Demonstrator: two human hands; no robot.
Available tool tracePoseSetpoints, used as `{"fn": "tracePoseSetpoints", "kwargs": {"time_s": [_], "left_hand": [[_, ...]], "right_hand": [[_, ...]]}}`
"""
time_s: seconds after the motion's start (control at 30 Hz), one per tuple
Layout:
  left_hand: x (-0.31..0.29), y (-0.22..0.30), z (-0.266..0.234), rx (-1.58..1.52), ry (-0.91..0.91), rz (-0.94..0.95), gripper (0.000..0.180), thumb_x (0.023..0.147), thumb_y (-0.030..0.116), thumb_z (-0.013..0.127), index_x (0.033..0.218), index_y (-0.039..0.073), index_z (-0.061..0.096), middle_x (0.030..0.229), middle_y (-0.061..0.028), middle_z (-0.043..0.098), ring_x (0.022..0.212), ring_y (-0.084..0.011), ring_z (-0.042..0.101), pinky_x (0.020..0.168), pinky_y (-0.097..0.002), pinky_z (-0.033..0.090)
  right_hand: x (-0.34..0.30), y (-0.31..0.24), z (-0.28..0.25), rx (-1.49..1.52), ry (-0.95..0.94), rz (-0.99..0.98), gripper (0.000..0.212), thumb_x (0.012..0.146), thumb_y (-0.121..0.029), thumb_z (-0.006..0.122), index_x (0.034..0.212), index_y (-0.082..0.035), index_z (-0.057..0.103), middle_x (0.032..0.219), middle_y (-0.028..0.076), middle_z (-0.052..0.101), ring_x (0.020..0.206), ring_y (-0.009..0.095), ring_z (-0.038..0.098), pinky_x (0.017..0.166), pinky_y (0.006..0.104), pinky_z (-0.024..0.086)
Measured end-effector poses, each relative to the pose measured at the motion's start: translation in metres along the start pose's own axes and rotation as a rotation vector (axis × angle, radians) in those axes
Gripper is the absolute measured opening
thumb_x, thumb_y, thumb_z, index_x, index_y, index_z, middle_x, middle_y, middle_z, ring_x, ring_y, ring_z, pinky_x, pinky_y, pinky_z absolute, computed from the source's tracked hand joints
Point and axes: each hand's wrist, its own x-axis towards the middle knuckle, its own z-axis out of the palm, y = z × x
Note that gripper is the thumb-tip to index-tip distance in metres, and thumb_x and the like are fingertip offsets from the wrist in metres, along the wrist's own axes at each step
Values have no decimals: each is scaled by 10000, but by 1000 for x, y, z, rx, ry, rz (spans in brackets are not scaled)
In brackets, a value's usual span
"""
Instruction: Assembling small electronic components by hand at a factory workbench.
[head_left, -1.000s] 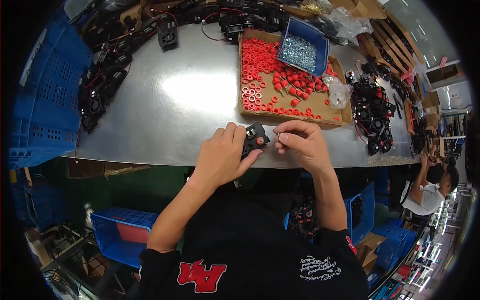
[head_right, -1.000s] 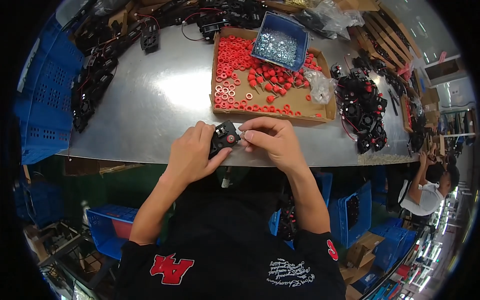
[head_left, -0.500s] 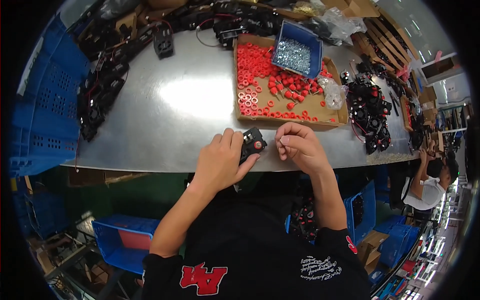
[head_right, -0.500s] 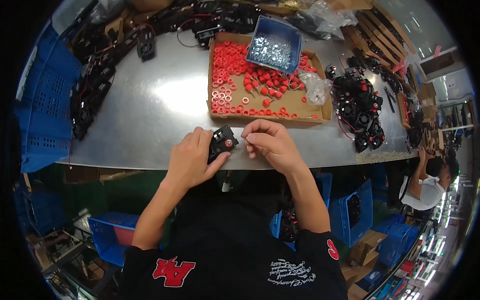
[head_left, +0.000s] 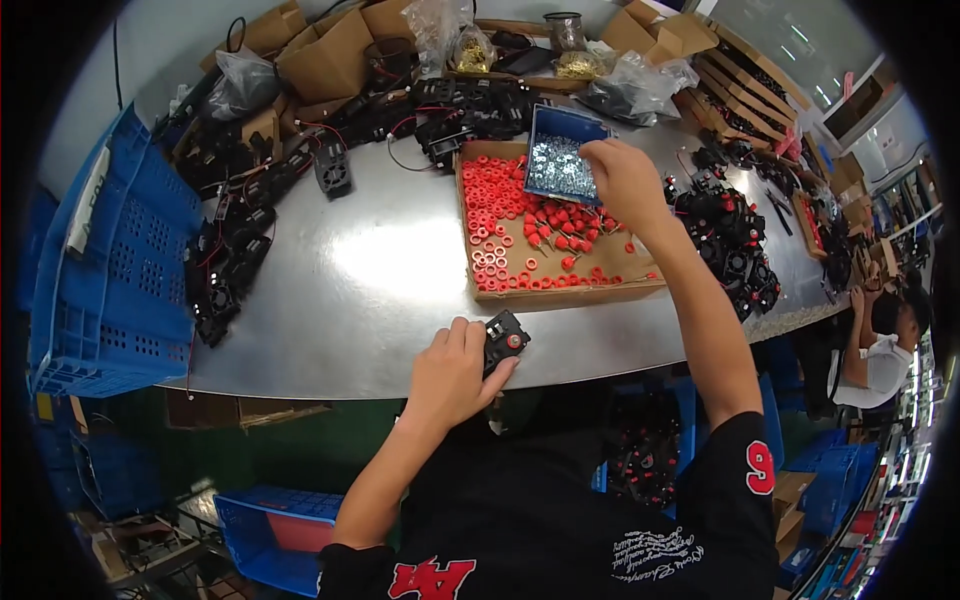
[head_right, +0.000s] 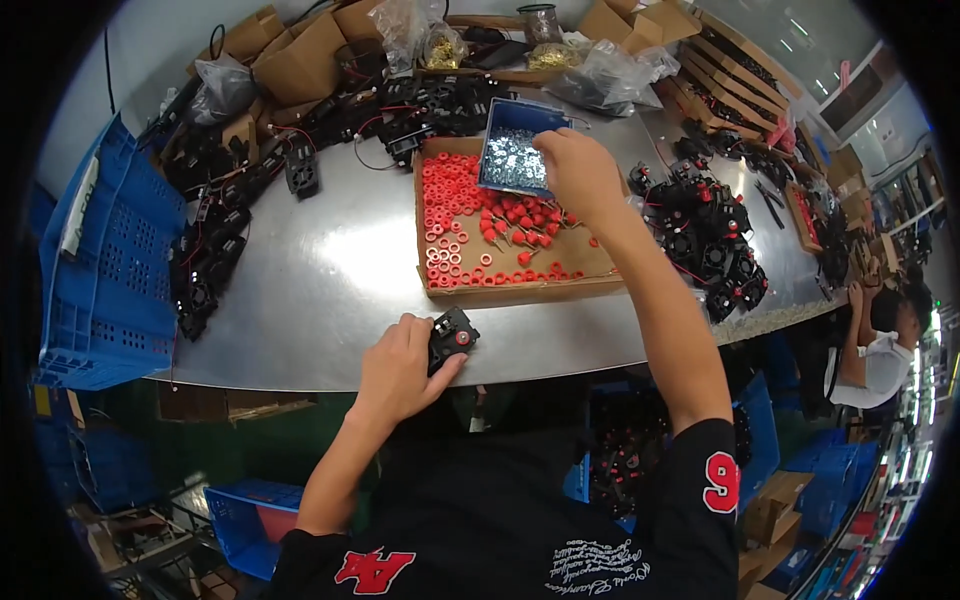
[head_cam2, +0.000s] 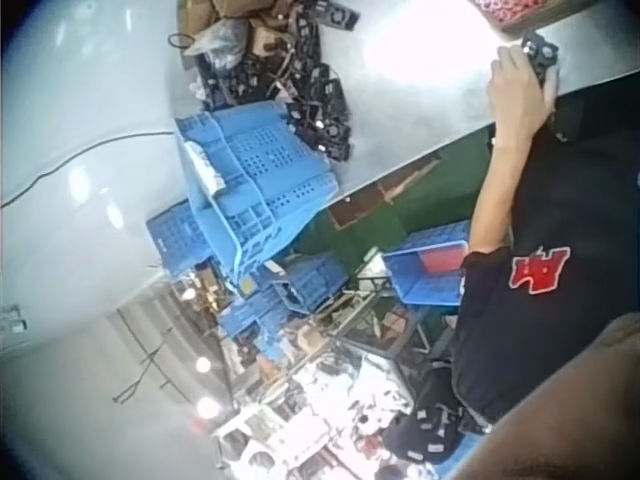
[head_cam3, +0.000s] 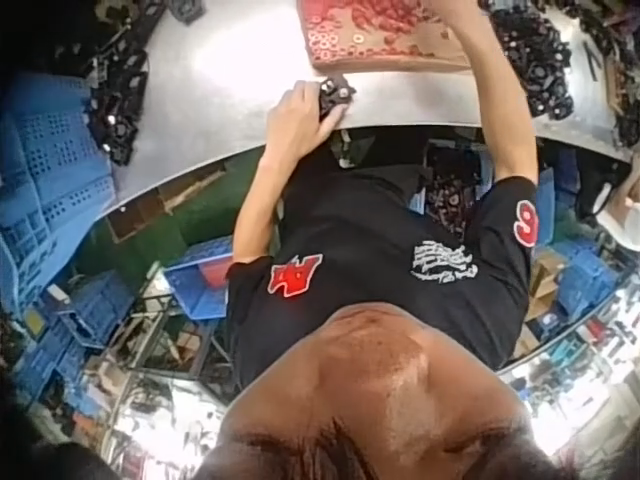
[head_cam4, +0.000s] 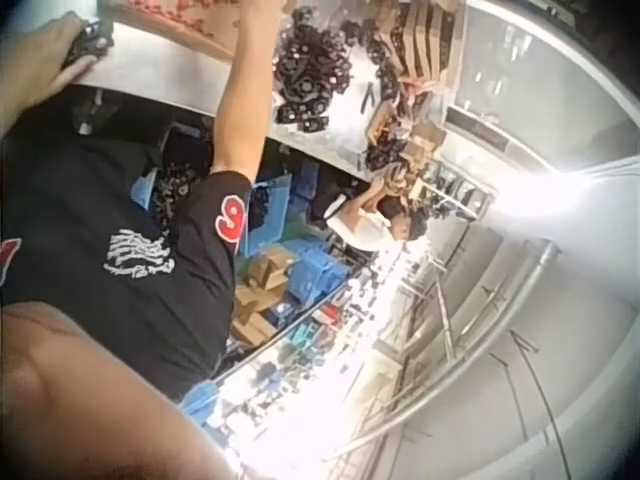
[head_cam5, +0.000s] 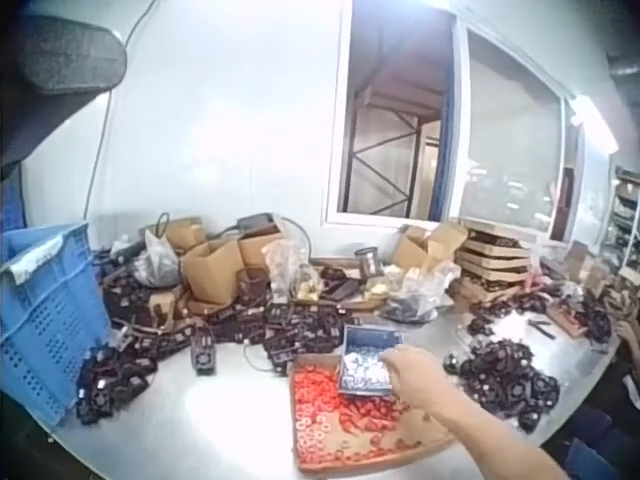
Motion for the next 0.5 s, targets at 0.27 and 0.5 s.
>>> {"fn": "tracePoseSetpoints", "kwargs": {"time_s": [0.27, 0.5], "left_hand": [[-4, 0, 1, 4, -11, -11, 539, 867, 441, 696, 1121, -12, 553, 937, -137, 560, 813, -316, 610, 613, -419, 514], [-4, 0, 0, -2, -43, -21, 527, 875, 430, 691, 1126, -12, 551, 938, -137, 557, 816, -321, 610, 617, -422, 516]], "right_hand": [[40, 21, 48, -510, -240, -306, 156, 823, -93, 596, 936, -59, 697, 917, 86, 683, 973, 284, 670, 816, 417, 551], [43, 15, 54, -517, -349, -94, 141, 833, -100, 582, 845, -68, 719, 890, 137, 715, 862, 327, 712, 740, 444, 573]]}}
